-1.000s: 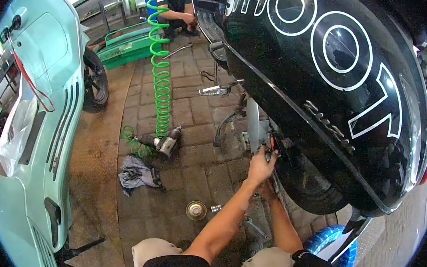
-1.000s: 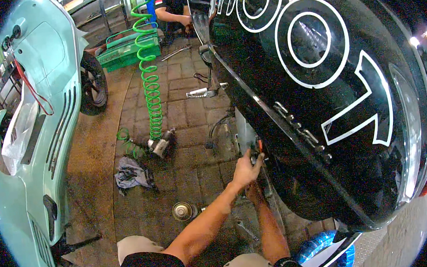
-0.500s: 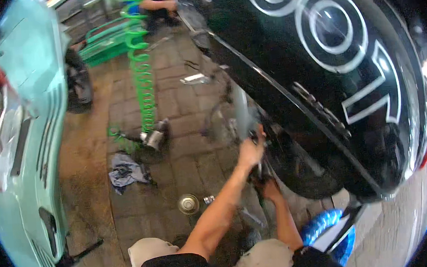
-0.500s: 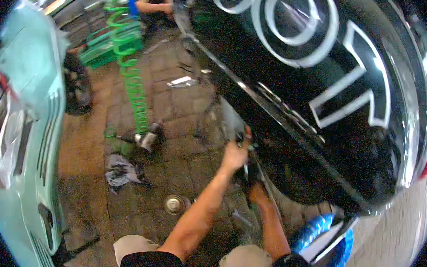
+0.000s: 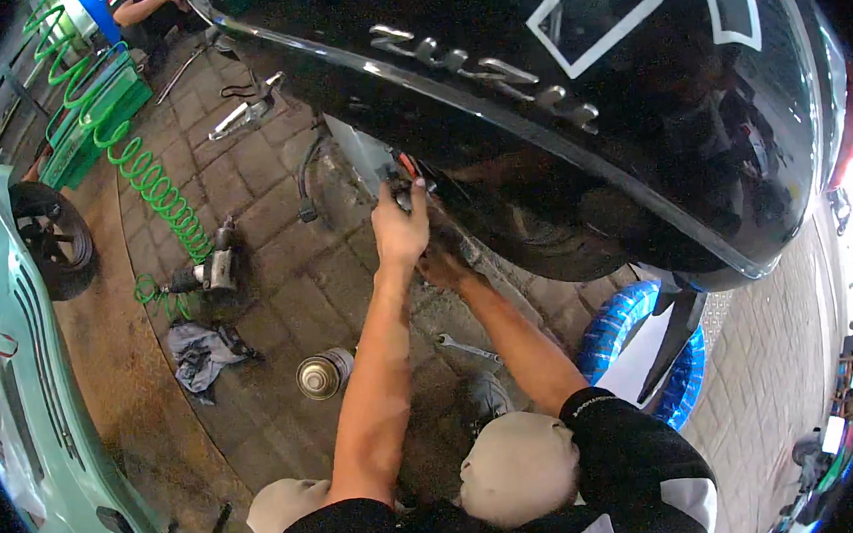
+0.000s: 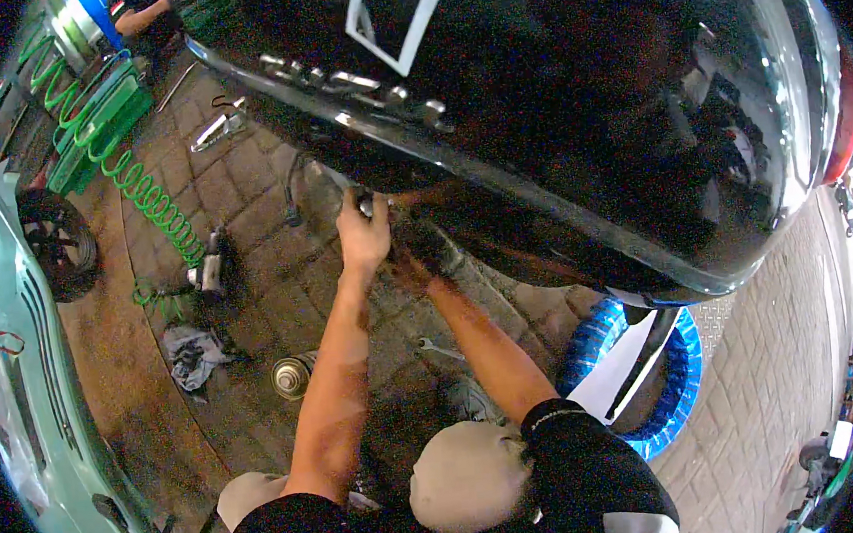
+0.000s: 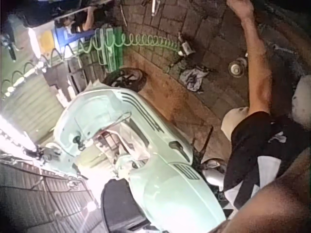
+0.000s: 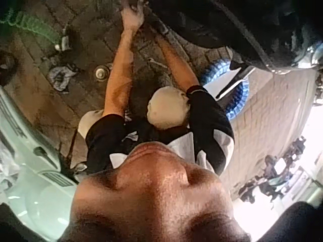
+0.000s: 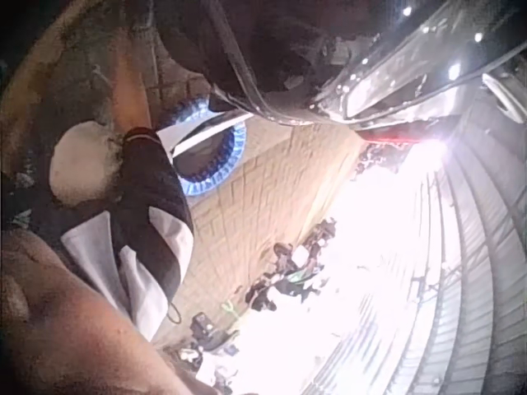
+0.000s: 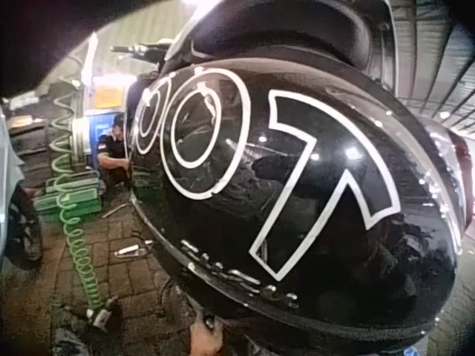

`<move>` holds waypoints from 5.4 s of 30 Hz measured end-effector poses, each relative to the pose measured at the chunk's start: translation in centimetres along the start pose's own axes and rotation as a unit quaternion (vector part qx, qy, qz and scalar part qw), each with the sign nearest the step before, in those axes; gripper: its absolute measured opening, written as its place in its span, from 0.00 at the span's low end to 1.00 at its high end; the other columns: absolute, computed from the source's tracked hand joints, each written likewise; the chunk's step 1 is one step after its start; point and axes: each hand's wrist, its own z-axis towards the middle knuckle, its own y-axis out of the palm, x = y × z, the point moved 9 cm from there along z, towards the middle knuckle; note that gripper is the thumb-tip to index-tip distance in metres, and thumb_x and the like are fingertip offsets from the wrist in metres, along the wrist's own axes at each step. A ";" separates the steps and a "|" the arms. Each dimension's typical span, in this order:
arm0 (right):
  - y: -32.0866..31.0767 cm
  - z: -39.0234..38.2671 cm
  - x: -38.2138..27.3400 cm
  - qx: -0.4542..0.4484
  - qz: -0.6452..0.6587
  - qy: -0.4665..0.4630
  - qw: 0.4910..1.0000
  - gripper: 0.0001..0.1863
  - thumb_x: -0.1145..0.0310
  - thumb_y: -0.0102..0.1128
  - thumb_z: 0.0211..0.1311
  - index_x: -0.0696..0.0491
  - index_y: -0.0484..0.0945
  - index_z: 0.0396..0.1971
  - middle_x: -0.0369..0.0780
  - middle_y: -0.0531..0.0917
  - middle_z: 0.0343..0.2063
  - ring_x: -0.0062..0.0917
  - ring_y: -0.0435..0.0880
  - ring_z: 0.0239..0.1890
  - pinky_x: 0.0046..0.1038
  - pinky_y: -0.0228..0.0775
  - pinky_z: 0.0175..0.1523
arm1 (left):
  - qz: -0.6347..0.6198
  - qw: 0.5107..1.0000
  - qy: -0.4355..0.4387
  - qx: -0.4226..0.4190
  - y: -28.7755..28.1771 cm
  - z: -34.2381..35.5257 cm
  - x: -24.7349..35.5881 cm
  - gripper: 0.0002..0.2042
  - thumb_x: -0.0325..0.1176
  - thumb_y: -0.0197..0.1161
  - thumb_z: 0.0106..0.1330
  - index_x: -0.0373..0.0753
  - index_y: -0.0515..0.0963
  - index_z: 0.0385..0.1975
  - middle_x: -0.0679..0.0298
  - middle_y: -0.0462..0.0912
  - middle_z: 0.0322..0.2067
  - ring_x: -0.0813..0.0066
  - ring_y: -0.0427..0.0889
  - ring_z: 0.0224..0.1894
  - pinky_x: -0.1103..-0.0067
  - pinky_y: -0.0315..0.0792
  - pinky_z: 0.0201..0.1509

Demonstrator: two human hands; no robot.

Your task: The person repairs a scooter in a workshop. The person walks through the workshop, picks up a tool from a green tray, and then uses various tools to work on the rear assembly of a black scooter, including loosening bolts and handling a small black component by hand.

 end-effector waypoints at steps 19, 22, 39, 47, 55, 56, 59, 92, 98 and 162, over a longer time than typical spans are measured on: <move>2.5 1.5 3.1 -0.008 0.288 0.082 0.954 0.31 0.52 0.50 0.60 0.56 0.60 0.57 0.51 0.66 0.54 0.38 0.65 0.56 0.33 0.54 0.60 | -0.020 0.997 0.076 0.012 -0.3 -0.8 1.1 0.21 0.43 0.60 0.59 0.29 0.67 0.39 0.40 0.76 0.29 0.40 0.76 0.35 0.62 0.70 0.35; 3.4 1.2 4.6 0.009 0.402 0.070 0.913 0.30 0.54 0.50 0.61 0.56 0.59 0.59 0.52 0.65 0.56 0.38 0.64 0.58 0.33 0.52 0.61 | 0.004 0.996 0.084 0.006 -0.5 -0.6 1.4 0.22 0.44 0.58 0.59 0.29 0.67 0.40 0.40 0.77 0.28 0.41 0.76 0.34 0.62 0.69 0.34; -0.7 -3.1 -1.3 -0.201 -0.268 -0.078 0.939 0.17 0.64 0.51 0.59 0.58 0.69 0.45 0.48 0.76 0.31 0.35 0.74 0.32 0.33 0.67 0.37 | -0.011 0.984 -0.167 -0.056 0.4 0.5 -2.0 0.29 0.51 0.53 0.60 0.23 0.69 0.41 0.37 0.77 0.30 0.43 0.77 0.39 0.64 0.69 0.43; 5.7 2.0 7.3 -0.068 0.478 0.199 0.853 0.28 0.61 0.53 0.60 0.52 0.57 0.58 0.37 0.67 0.52 0.27 0.65 0.53 0.29 0.58 0.57 | 0.012 0.996 0.090 0.022 -0.7 -0.6 1.8 0.20 0.45 0.58 0.59 0.31 0.68 0.36 0.41 0.77 0.28 0.42 0.76 0.35 0.61 0.69 0.39; 0.5 -0.8 2.6 0.014 0.401 0.293 0.868 0.23 0.61 0.54 0.60 0.55 0.64 0.51 0.37 0.74 0.37 0.25 0.75 0.34 0.29 0.69 0.36 | 0.017 0.998 -0.056 -0.032 0.3 0.3 -0.9 0.25 0.47 0.53 0.61 0.27 0.66 0.45 0.37 0.76 0.34 0.40 0.74 0.41 0.60 0.67 0.45; -0.6 -1.5 1.1 0.016 0.372 0.276 0.886 0.21 0.61 0.54 0.60 0.56 0.66 0.49 0.38 0.74 0.34 0.25 0.75 0.32 0.29 0.68 0.34 | 0.003 0.998 -0.057 -0.023 0.2 0.5 -0.9 0.26 0.48 0.52 0.61 0.26 0.66 0.46 0.36 0.76 0.33 0.40 0.74 0.41 0.60 0.67 0.46; -4.1 -3.6 -1.8 -0.152 0.005 0.247 0.957 0.14 0.68 0.53 0.55 0.62 0.71 0.38 0.50 0.75 0.34 0.38 0.74 0.36 0.35 0.66 0.38 | -0.025 0.991 -0.131 -0.031 0.3 1.0 -2.3 0.28 0.50 0.52 0.60 0.23 0.68 0.43 0.34 0.75 0.35 0.39 0.74 0.43 0.62 0.67 0.49; -1.0 -4.2 3.4 -0.279 -0.331 0.124 0.893 0.15 0.63 0.47 0.61 0.57 0.70 0.43 0.44 0.75 0.37 0.33 0.73 0.41 0.33 0.64 0.46 | -0.040 0.991 -0.131 0.008 0.2 0.4 -2.5 0.26 0.50 0.56 0.58 0.27 0.72 0.39 0.40 0.77 0.28 0.44 0.77 0.37 0.62 0.70 0.40; 0.8 1.1 4.4 -0.020 0.266 0.131 0.955 0.17 0.62 0.49 0.60 0.58 0.69 0.44 0.46 0.75 0.38 0.36 0.72 0.42 0.35 0.64 0.47 | 0.008 0.998 0.047 0.049 -1.1 -1.0 1.4 0.23 0.47 0.60 0.57 0.29 0.67 0.35 0.41 0.77 0.29 0.42 0.76 0.37 0.62 0.70 0.39; -4.5 -2.1 -4.0 -0.135 -0.140 0.150 0.969 0.23 0.60 0.48 0.62 0.59 0.66 0.51 0.51 0.72 0.48 0.37 0.71 0.49 0.33 0.62 0.55 | -0.036 0.988 -0.152 -0.012 -0.4 0.6 -1.1 0.25 0.48 0.52 0.62 0.29 0.69 0.46 0.40 0.78 0.33 0.47 0.78 0.38 0.65 0.70 0.40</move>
